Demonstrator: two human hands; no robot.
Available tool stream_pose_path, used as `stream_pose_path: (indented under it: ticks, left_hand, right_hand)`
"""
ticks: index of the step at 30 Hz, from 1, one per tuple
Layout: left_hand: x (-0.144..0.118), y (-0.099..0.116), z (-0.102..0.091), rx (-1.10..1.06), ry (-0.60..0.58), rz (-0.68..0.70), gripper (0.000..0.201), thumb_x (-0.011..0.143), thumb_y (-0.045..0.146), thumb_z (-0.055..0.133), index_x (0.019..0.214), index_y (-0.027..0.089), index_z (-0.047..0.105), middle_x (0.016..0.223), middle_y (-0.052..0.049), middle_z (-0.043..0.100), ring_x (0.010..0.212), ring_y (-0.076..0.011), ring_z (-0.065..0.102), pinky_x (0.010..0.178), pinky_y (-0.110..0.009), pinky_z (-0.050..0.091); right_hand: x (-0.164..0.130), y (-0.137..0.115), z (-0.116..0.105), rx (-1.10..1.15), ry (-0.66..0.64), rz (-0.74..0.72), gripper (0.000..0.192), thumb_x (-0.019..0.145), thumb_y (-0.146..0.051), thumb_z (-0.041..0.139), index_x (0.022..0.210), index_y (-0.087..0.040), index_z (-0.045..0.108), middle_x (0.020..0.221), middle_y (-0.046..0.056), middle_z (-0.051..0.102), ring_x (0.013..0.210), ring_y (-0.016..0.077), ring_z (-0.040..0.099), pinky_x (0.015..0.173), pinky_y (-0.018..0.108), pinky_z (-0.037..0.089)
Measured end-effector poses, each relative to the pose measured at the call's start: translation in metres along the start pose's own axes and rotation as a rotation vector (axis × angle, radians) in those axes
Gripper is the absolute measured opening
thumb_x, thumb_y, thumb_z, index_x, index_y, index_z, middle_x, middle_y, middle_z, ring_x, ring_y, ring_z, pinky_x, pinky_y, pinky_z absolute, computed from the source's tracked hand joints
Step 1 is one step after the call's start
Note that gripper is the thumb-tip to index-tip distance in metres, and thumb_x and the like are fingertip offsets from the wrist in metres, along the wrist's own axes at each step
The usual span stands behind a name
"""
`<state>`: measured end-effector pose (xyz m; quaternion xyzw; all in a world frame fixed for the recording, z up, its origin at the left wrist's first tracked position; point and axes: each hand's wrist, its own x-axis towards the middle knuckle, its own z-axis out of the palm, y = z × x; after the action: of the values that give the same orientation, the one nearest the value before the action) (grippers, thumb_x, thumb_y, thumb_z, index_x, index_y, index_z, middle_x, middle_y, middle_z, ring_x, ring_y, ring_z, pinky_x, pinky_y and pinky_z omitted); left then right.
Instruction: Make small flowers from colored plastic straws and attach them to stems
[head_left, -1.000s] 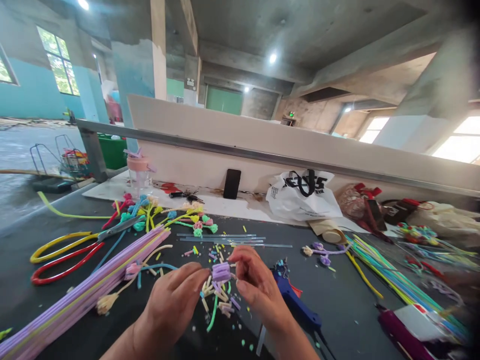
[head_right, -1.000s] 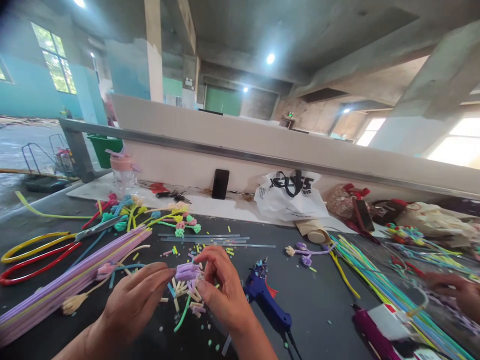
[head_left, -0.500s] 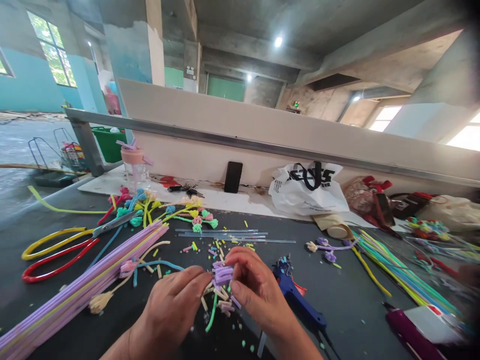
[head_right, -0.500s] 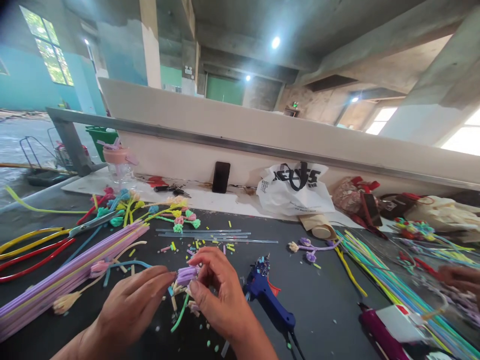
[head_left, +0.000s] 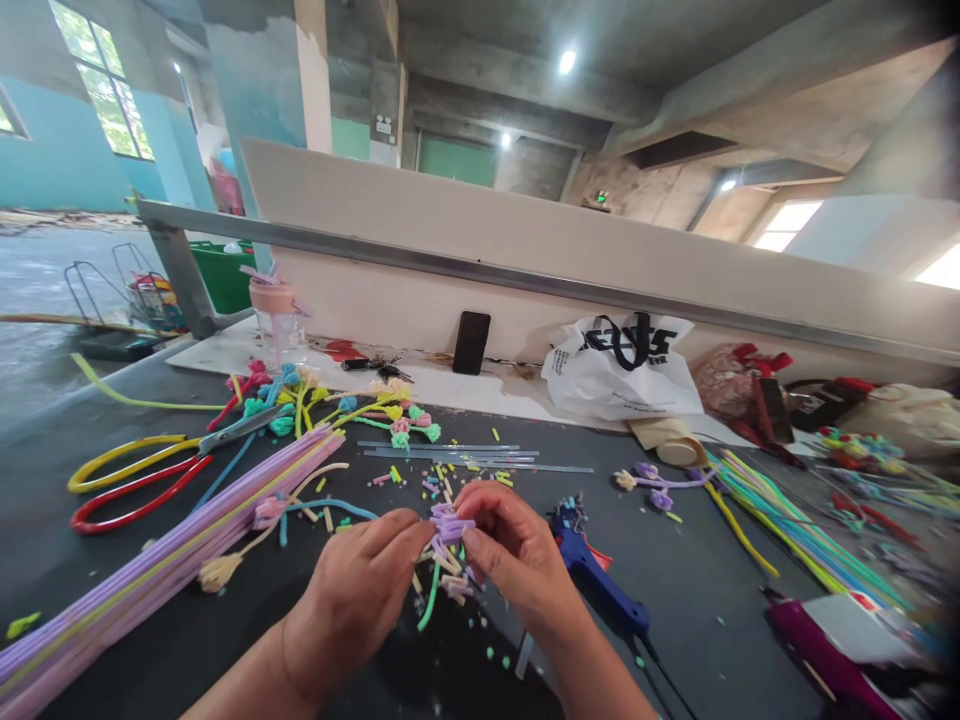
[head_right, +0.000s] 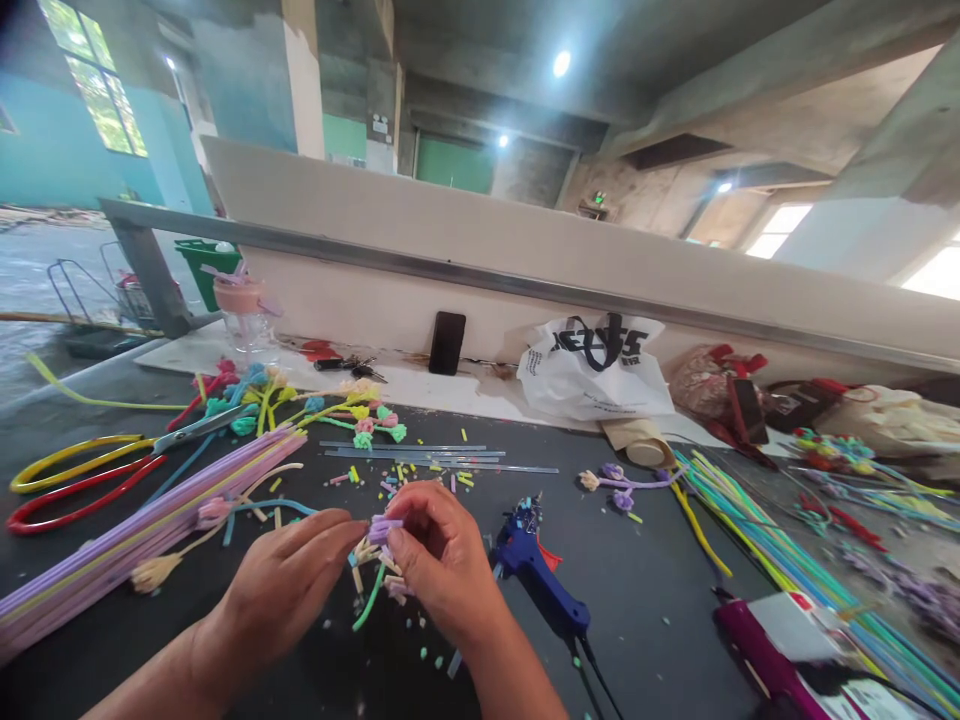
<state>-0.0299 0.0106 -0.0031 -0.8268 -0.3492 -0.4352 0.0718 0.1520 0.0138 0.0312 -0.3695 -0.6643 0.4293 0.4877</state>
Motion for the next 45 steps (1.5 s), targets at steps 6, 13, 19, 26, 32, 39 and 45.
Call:
stream_pose_path:
  ticks: [6, 13, 19, 26, 32, 39, 45]
  left_hand:
    - [-0.0006, 0.0008, 0.0002, 0.026, -0.01, 0.003, 0.024, 0.084, 0.014, 0.041, 0.103, 0.019, 0.055, 0.091, -0.005, 0.066, 0.073, -0.015, 0.064, 0.063, -0.026, 0.052]
    - [-0.0024, 0.0011, 0.0049, -0.007, -0.068, -0.017, 0.023, 0.085, 0.014, 0.039, 0.101, 0.02, 0.055, 0.089, -0.004, 0.065, 0.073, -0.0149, 0.063, 0.061, -0.025, 0.051]
    - [-0.0009, 0.002, 0.0049, -0.026, -0.097, -0.038, 0.022, 0.086, 0.014, 0.039, 0.1, 0.02, 0.055, 0.09, -0.005, 0.065, 0.074, -0.0149, 0.062, 0.062, -0.025, 0.051]
    - [0.0003, 0.003, 0.0045, -0.043, -0.132, -0.055, 0.021, 0.087, 0.015, 0.039, 0.097, 0.019, 0.057, 0.088, -0.004, 0.064, 0.071, -0.0139, 0.061, 0.061, -0.024, 0.05]
    - [0.0001, 0.0029, 0.004, -0.11, -0.16, -0.066, 0.021, 0.086, 0.013, 0.039, 0.098, 0.019, 0.057, 0.088, -0.004, 0.063, 0.074, -0.0132, 0.06, 0.065, -0.024, 0.05]
    - [-0.0006, 0.0035, 0.0036, -0.149, -0.183, -0.088, 0.021, 0.086, 0.014, 0.04, 0.099, 0.019, 0.056, 0.087, -0.004, 0.062, 0.074, -0.0132, 0.059, 0.065, -0.024, 0.049]
    - [0.0015, 0.0044, 0.0019, -0.14, -0.202, -0.1, 0.022, 0.087, 0.013, 0.038, 0.096, 0.018, 0.057, 0.084, -0.004, 0.061, 0.073, -0.0127, 0.059, 0.066, -0.023, 0.049]
  right_hand:
    - [0.0016, 0.001, 0.0009, -0.064, 0.016, -0.027, 0.001, 0.074, -0.02, 0.058, 0.074, -0.019, 0.058, 0.086, 0.004, 0.053, 0.072, 0.0138, 0.049, 0.058, 0.024, 0.04]
    - [0.0028, 0.0037, 0.0011, -0.133, 0.028, -0.033, 0.005, 0.072, -0.014, 0.056, 0.071, -0.019, 0.056, 0.081, 0.003, 0.053, 0.069, 0.0131, 0.048, 0.059, 0.024, 0.039]
    - [0.0042, 0.0023, 0.0024, -0.205, 0.03, -0.017, 0.006, 0.069, -0.012, 0.054, 0.067, -0.018, 0.053, 0.075, 0.002, 0.052, 0.066, 0.0129, 0.047, 0.056, 0.024, 0.036]
    - [0.004, 0.0058, 0.0025, -0.246, 0.017, 0.017, 0.008, 0.068, -0.01, 0.051, 0.067, -0.018, 0.051, 0.074, 0.001, 0.052, 0.067, 0.0132, 0.047, 0.058, 0.023, 0.037]
    - [0.0032, 0.0045, 0.0027, -0.252, 0.006, 0.04, 0.009, 0.066, -0.009, 0.051, 0.066, -0.018, 0.051, 0.074, 0.001, 0.052, 0.067, 0.0129, 0.048, 0.056, 0.022, 0.037]
    - [0.0035, -0.0001, 0.0038, -0.222, 0.018, 0.12, 0.013, 0.066, -0.011, 0.052, 0.077, -0.018, 0.054, 0.069, -0.002, 0.05, 0.059, 0.0108, 0.046, 0.053, 0.021, 0.038]
    - [0.0053, -0.0011, 0.0031, -0.293, -0.005, 0.012, 0.011, 0.066, -0.009, 0.052, 0.069, -0.018, 0.055, 0.078, 0.002, 0.055, 0.068, 0.0132, 0.049, 0.058, 0.023, 0.04]
